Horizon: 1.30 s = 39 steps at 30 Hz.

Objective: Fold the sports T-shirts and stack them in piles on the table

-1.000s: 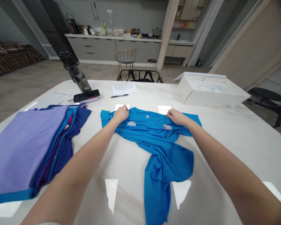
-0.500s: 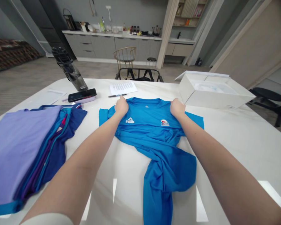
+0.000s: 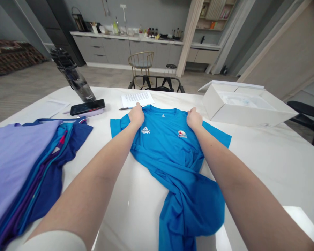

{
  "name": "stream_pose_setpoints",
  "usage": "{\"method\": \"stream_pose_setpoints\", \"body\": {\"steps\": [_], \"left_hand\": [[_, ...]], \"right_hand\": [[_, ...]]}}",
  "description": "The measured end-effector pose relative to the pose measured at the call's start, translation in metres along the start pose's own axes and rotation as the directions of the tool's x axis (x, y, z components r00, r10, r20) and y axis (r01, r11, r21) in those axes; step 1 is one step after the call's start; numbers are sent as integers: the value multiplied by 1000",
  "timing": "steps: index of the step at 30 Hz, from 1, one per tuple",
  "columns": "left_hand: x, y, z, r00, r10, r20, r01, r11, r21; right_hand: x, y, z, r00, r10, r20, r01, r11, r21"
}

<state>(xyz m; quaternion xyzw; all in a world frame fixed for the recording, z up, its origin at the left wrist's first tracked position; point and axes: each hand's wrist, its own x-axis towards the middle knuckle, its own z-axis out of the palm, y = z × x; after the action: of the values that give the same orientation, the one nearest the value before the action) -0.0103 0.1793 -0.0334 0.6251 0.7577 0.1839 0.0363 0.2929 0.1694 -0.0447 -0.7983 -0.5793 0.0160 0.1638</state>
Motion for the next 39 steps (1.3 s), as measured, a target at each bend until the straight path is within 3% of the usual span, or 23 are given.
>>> {"method": "stream_pose_setpoints", "body": {"steps": [4, 8, 11, 13, 15, 19, 22, 26, 28, 32, 39], "left_hand": [[-31, -3, -2, 984, 178, 16, -178, 983, 37], [-64, -19, -8, 966, 239, 97, -244, 968, 51], [-81, -38, -17, 968, 205, 148, -216, 974, 62], [-87, -53, -25, 965, 173, 195, -192, 978, 82], [-89, -70, -33, 965, 123, 233, -153, 982, 114], [-83, -107, -48, 973, -13, 232, -36, 977, 208], [-80, -125, -57, 989, -47, 139, 5, 957, 289], [-87, -113, -59, 995, 103, 20, -104, 958, 267], [-91, -98, -54, 987, 130, 90, -145, 972, 183], [-89, -80, -38, 962, 23, 272, -52, 993, 103], [-71, -95, -31, 949, 122, 291, -153, 985, 84]], "right_hand": [[-9, 14, -1, 975, -220, 10, 218, 970, 105], [-34, 37, -18, 914, -405, -29, 401, 892, 210], [-55, 61, -31, 964, -253, -78, 264, 943, 201], [-65, 77, -35, 996, -89, -17, 91, 975, 203], [-73, 91, -36, 997, -6, 80, -9, 984, 177], [-83, 108, -35, 986, 9, 168, -14, 999, 30], [-83, 115, -37, 979, -21, 204, 32, 998, -54], [-77, 121, -41, 968, -37, 247, 64, 993, -101], [-73, 124, -41, 968, -39, 248, 68, 991, -113], [-67, 131, -38, 970, -49, 239, 84, 987, -136], [-58, 144, -37, 967, -106, 231, 141, 981, -137]]}}
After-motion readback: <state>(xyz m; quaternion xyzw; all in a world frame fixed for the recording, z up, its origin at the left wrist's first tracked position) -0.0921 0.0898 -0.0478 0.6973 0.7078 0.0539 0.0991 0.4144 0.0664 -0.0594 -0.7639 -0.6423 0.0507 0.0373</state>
